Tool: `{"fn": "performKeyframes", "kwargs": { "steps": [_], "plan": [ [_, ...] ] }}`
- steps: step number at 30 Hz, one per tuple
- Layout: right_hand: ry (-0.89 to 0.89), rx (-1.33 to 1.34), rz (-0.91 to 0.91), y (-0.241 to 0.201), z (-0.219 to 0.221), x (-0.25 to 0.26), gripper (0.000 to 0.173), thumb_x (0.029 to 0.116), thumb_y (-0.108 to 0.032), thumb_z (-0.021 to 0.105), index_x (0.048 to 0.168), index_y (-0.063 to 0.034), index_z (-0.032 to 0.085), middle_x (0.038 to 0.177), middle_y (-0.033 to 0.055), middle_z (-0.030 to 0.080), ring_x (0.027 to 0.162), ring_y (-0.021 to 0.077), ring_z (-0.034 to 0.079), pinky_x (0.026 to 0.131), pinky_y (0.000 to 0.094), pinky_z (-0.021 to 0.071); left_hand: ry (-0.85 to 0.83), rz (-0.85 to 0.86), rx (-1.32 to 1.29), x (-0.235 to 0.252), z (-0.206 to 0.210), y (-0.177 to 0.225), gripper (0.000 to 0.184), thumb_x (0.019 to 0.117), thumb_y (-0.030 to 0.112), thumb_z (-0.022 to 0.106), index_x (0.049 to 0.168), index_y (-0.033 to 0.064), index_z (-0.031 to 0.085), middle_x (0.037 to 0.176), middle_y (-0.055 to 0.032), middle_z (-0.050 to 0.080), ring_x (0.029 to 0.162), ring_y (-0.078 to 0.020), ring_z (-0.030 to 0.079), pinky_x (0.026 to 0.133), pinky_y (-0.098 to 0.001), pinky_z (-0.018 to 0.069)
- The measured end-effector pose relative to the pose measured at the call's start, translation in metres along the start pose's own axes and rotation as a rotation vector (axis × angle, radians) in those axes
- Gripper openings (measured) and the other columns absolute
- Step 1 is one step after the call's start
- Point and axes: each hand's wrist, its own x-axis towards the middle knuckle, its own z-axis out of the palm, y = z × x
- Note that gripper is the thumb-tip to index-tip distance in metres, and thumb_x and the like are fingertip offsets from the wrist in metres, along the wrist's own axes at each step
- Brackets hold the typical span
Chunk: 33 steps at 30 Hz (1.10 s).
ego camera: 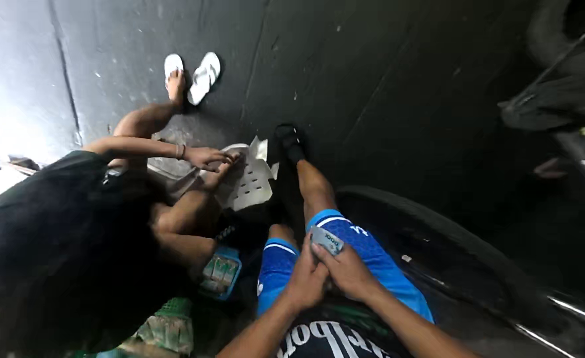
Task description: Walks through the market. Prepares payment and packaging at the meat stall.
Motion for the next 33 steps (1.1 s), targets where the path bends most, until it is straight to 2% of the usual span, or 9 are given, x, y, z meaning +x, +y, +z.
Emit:
{"fn": "performKeyframes", "kwargs": {
  "steps": [2,4,11,16,20,23,28,31,33],
  "plan": [
    [0.006,-0.029,0.140,0.003,-0.006,0.014,0.038,0.1012,-0.039,0.058,0.118,-0.0071,0.067,0.094,0.0036,0.073,0.084,0.0121,0.072,0.080,0.0388,0.0615,-0.054,-0.119,-0.050,0.020,-0.001,-0.002,0.073,0.1022,0.009,0.049,0.163,0.0104,0.009,0.103,-0.0128,0.067,0.069,-0.0172,0.065,0.063,-0.0361,0.0594],
    [0.026,-0.054,0.216,0.007,-0.009,0.025,0.039,0.1016,-0.040,0.057,0.119,-0.0064,0.067,0.094,0.0051,0.073,0.085,0.0141,0.072,0.080,0.0416,0.0614,-0.094,-0.209,-0.078,0.035,-0.002,-0.003,0.072,0.1027,0.011,0.049,0.163,0.0084,0.010,0.095,-0.0121,0.067,0.065,-0.0170,0.064,0.061,-0.0357,0.0579],
    [0.064,-0.137,0.280,0.008,-0.016,0.043,0.045,0.1007,-0.044,0.053,0.121,-0.0061,0.069,0.100,0.0084,0.074,0.095,0.0189,0.072,0.088,0.0480,0.0582,-0.116,-0.286,-0.153,0.060,-0.005,-0.002,0.065,0.1019,0.013,0.050,0.159,0.0077,0.021,0.095,-0.0112,0.066,0.065,-0.0158,0.062,0.061,-0.0342,0.0563],
    [0.013,-0.096,0.310,-0.029,-0.035,0.033,0.041,0.1034,-0.039,0.056,0.123,-0.0048,0.066,0.100,0.0109,0.073,0.088,0.0218,0.073,0.083,0.0485,0.0610,-0.047,-0.276,-0.162,0.052,0.009,0.027,0.063,0.1034,0.016,0.052,0.159,0.0097,0.024,0.092,-0.0085,0.068,0.066,-0.0153,0.063,0.061,-0.0335,0.0566],
    [0.093,-0.070,0.122,-0.104,-0.090,0.002,0.044,0.1012,-0.041,0.060,0.126,-0.0058,0.066,0.108,0.0085,0.074,0.099,0.0181,0.072,0.094,0.0452,0.0591,-0.074,-0.126,-0.073,0.046,0.033,0.123,0.054,0.1037,0.022,0.054,0.153,0.0091,0.037,0.089,-0.0082,0.070,0.068,-0.0168,0.065,0.063,-0.0355,0.0577],
    [0.226,-0.084,-0.143,-0.191,-0.149,-0.021,0.036,0.0991,-0.041,0.062,0.111,-0.0081,0.073,0.092,0.0034,0.076,0.085,0.0140,0.074,0.083,0.0424,0.0629,-0.147,0.140,0.005,0.051,0.044,0.224,0.043,0.1072,0.027,0.050,0.146,0.0085,0.045,0.085,-0.0093,0.069,0.068,-0.0202,0.066,0.062,-0.0377,0.0590],
    [0.367,-0.351,-0.562,-0.325,-0.241,-0.054,0.031,0.1005,-0.037,0.062,0.095,-0.0102,0.074,0.080,0.0002,0.071,0.075,0.0076,0.068,0.073,0.0338,0.0588,-0.318,0.352,-0.079,0.063,0.058,0.381,0.061,0.1061,0.020,0.051,0.160,0.0118,0.024,0.112,-0.0161,0.068,0.081,-0.0256,0.071,0.071,-0.0426,0.0629],
    [0.372,-0.489,-0.872,-0.410,-0.283,-0.053,0.029,0.1020,-0.034,0.061,0.093,-0.0100,0.076,0.083,-0.0031,0.073,0.078,0.0010,0.068,0.076,0.0233,0.0593,-0.507,0.413,-0.302,0.090,0.055,0.458,0.055,0.1040,0.022,0.050,0.154,0.0100,0.033,0.113,-0.0190,0.068,0.083,-0.0289,0.071,0.070,-0.0445,0.0623],
    [0.297,-0.630,-0.952,-0.472,-0.310,-0.043,0.031,0.1034,-0.034,0.059,0.096,-0.0092,0.076,0.087,-0.0029,0.074,0.081,0.0006,0.069,0.078,0.0225,0.0600,-0.585,0.472,-0.385,0.109,0.050,0.504,0.049,0.1033,0.023,0.050,0.150,0.0087,0.040,0.111,-0.0174,0.069,0.085,-0.0275,0.071,0.074,-0.0443,0.0623]
  ]
}}
